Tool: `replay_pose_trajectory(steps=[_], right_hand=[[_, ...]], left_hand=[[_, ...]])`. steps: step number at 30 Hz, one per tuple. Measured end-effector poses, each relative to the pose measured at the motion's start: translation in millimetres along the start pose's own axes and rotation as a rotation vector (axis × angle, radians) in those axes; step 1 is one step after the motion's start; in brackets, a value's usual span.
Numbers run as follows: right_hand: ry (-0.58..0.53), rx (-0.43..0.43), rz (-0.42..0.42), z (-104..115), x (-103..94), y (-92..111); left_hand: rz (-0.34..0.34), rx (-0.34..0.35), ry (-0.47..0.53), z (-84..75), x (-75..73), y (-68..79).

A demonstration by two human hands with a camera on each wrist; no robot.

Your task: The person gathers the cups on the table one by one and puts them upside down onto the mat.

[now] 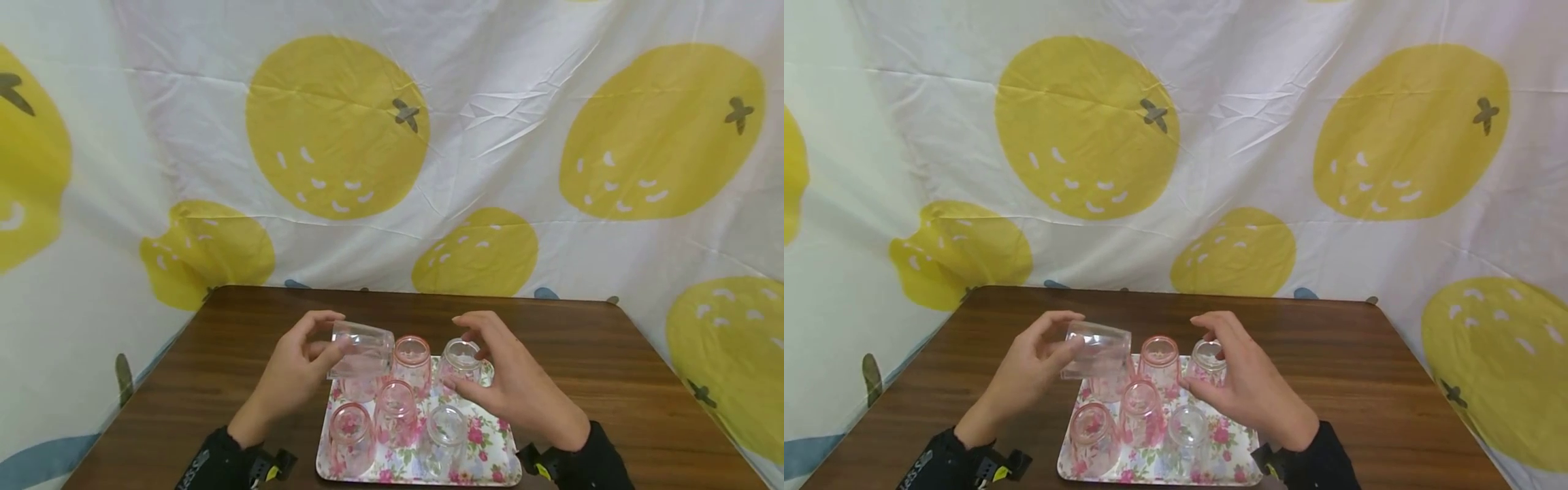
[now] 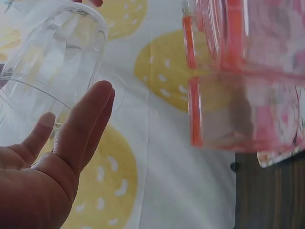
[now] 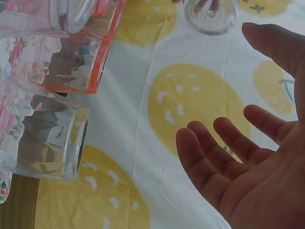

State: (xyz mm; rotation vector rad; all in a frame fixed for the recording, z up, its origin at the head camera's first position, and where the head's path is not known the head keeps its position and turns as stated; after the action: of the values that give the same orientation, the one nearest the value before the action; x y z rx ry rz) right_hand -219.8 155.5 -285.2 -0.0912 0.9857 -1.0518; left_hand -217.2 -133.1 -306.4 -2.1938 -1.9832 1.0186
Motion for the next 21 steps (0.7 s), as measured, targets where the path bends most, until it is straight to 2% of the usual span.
replay_pose_trajectory(steps=[5,15,21], right_hand=[[-0.01,0.001,-0.009,-2,2.1,3],[-0.098,-0.029,0.0,3,10.1,2],[-0.114,-0.048,0.014,8,17.8,-1]], left_hand=[[0.014,0.024,0.068,-4.1,13.9,-1.2],[0.011,0.049,0.116,-13.4,31.8,-5.8],[-0.005,0.055,0.126,-19.5,43.7,-8.6]])
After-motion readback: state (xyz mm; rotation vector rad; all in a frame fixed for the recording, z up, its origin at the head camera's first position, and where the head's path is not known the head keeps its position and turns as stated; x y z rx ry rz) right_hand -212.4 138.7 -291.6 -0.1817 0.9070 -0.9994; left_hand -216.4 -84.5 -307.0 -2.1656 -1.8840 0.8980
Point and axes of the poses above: each hand's wrist, its own y-axis away from the middle knuckle, its own x-axis out of the palm, z = x × y, the point moved 5 cm from there along -y, towards the middle knuckle, and after that the axes turned 14 degrees about -y, right-handed, at the moved point
